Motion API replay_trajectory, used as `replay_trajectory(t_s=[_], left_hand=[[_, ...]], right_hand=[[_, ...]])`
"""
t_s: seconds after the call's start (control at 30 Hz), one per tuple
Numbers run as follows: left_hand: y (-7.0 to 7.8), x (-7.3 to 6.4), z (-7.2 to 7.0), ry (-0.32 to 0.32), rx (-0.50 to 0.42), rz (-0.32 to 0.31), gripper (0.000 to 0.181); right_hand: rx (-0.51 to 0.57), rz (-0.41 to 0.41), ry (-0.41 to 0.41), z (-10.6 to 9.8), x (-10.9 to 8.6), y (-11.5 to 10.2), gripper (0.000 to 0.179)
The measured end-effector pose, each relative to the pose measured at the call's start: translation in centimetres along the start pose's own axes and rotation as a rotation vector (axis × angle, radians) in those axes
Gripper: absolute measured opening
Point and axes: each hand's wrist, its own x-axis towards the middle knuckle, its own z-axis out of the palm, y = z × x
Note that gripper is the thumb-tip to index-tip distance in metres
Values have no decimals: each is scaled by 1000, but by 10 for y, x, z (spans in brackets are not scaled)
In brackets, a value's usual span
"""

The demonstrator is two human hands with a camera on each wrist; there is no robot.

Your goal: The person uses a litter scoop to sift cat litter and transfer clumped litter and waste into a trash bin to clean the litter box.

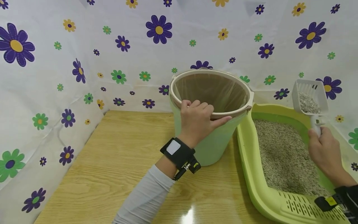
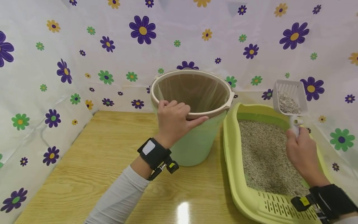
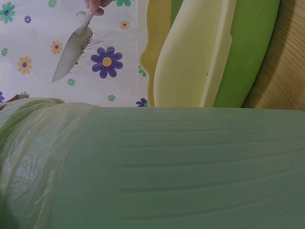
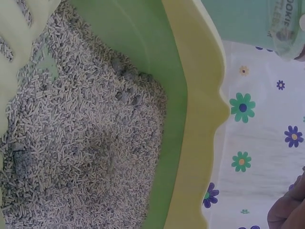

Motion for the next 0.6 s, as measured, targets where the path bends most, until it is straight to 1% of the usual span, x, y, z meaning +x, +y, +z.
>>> replay_trajectory(t_s=[0.13,0.2,0.27,0.3,0.37,0.43,0.5,0.57,0.6], left_hand=[[0,0,0,-2,-1,-1,64],[0,0,0,0,-8,-3,64],[0,1,1,0,-17,-2,64],[0,1,1,-1,-17,-1,64],[0,2,2,-2,-16,-1,64],[0,1,2,-7,-13,-4,64],[0,1,2,-8,-8,-5,64],[0,1,1,-5,-12,-5,64],[0,1,2,-2,-15,-3,64]], right_hand=[[14,15,-27,-1,1,5,51],[-11,14,-74,-3,3,9,49],[-69,-3,-164,-5,5,15,46],[-120,-11,-222,-6,6,18,43],[-229,-51,-346,-5,8,23,38],[-322,-100,-452,-2,8,27,34],[-393,-144,-512,3,7,29,32],[-431,-172,-532,7,6,30,30],[-443,-173,-540,9,5,30,29]])
